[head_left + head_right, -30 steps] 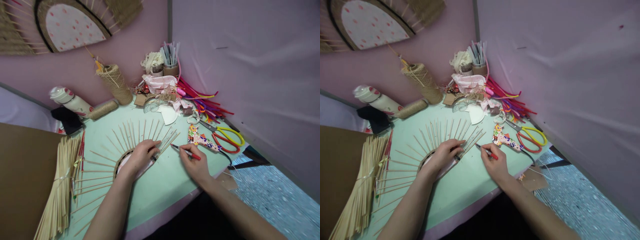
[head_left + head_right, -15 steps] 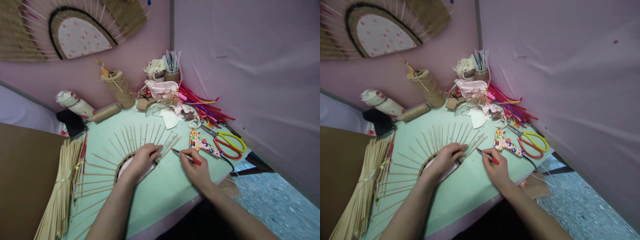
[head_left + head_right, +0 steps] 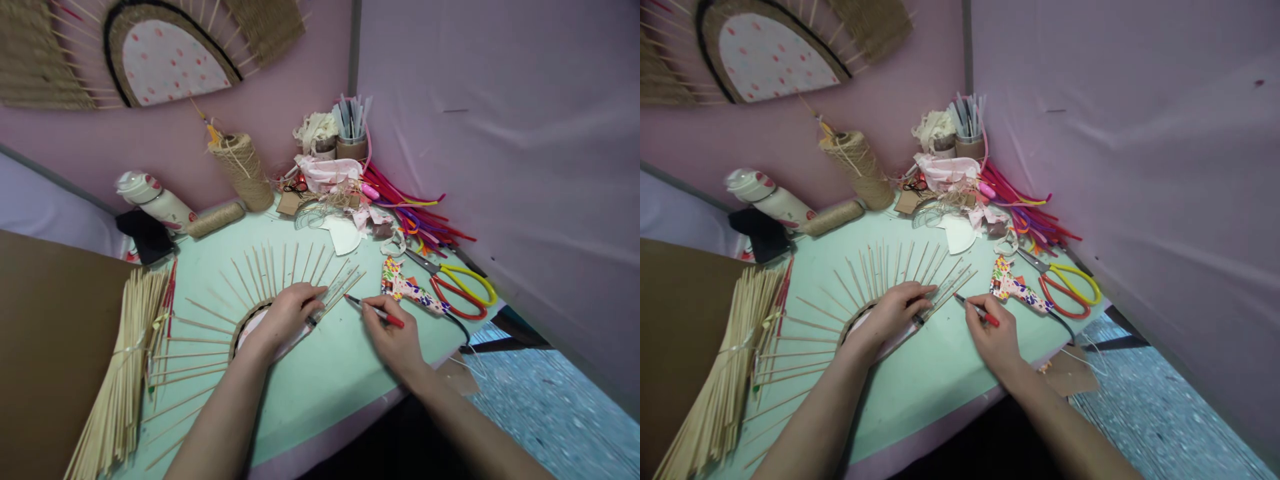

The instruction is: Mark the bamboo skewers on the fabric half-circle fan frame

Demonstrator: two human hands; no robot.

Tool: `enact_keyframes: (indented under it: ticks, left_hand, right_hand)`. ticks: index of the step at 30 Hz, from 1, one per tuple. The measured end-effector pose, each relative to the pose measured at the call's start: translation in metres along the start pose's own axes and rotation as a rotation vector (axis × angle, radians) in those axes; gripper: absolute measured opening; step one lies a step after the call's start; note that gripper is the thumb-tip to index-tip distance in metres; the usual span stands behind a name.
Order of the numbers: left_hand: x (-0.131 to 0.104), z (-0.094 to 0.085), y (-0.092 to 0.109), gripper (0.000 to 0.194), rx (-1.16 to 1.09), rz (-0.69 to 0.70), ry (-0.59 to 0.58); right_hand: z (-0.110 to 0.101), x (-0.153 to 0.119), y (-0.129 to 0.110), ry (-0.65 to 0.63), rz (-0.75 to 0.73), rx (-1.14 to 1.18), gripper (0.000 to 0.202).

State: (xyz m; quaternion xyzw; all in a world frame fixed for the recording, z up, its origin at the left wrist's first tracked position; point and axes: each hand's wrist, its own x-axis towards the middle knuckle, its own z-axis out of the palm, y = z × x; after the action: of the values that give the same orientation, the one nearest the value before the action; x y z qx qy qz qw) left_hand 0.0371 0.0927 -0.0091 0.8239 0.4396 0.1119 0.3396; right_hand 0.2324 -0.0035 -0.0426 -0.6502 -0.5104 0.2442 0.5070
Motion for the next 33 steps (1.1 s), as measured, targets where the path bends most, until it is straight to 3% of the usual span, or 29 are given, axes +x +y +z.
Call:
enact_keyframes:
  ticks: [33]
  left_hand:
    - [0.0025,-0.0006,-0.0022,0.031,0.023,0.011,-0.039]
  right_hand:
    - [-0.0003,0.0001,-0.0005,-0.002,0.013,0.0,0.015]
